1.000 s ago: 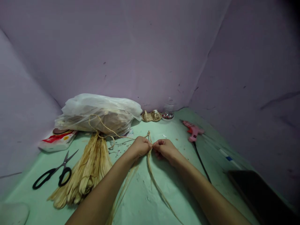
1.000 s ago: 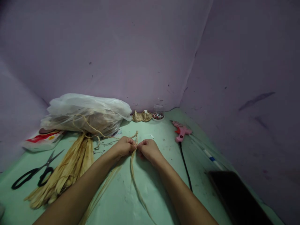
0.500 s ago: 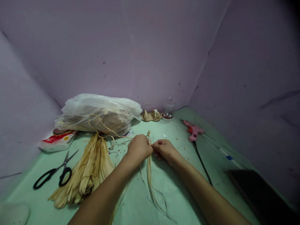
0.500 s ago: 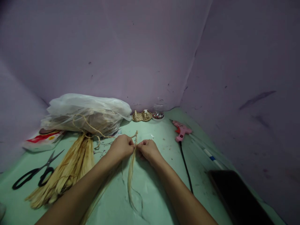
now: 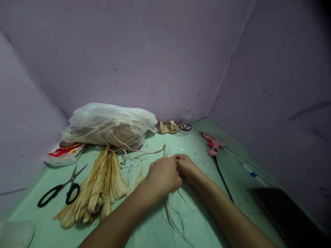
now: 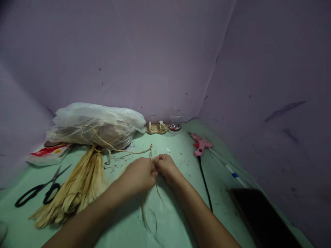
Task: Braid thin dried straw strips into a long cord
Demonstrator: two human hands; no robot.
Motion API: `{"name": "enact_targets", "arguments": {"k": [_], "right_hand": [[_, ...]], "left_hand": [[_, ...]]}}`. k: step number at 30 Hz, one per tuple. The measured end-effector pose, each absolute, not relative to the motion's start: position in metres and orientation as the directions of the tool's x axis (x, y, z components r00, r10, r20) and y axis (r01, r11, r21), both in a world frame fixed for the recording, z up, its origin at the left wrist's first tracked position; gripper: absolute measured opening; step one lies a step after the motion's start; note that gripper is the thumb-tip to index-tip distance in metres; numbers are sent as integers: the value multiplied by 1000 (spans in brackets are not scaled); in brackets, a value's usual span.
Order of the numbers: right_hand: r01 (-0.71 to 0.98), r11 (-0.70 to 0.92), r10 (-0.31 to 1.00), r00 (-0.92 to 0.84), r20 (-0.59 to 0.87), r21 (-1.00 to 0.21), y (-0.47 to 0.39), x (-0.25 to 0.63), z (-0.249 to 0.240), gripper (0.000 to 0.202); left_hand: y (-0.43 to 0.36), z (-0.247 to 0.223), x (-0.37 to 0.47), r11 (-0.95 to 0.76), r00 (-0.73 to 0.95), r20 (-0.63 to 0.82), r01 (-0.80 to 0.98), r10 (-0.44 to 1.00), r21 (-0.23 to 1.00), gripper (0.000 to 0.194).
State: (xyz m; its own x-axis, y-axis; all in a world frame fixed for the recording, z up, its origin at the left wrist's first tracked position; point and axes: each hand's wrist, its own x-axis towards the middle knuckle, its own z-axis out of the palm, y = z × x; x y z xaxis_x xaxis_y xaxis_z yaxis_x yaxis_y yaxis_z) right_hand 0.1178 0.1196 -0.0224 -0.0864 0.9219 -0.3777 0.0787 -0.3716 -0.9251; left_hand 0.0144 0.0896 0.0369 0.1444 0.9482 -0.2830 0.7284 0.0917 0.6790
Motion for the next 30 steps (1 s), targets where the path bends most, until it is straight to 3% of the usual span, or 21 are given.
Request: {"name": "enact_targets", "arguments": {"k": [2,3,5,8,12,20,30], "right_hand": [[77,-373,917,-126,-380,-925,119,120,-21,7],[76,-370,915,-144,-377,-926,118,121,-19,9],[75,-365,912,-171,-373,-928,117,122,-16,12],[86,-361,909,-188,-371,-928,117,122,-14,14],[124,-344,912,-193,-363,-931,119,122,-17,12],[257,-278,927,-180,-329,-925,123,121,-19,9],[506,-16,974,-188,-129,-862,125,128,-26,5]], "left_hand": [[105,40,2,56,84,-186,768,979,638,12],[113,39,-4,126,39,-219,717,975,686,13],[125,34,-10,365,23,-420,453,907,813,8],[132,22,-9,504,116,-548,272,829,820,7],[129,12,-1,560,250,-588,179,769,809,9],[132,2,-3,588,325,-621,203,713,783,11],[134,-7,-4,438,189,-517,339,835,832,11]]}}
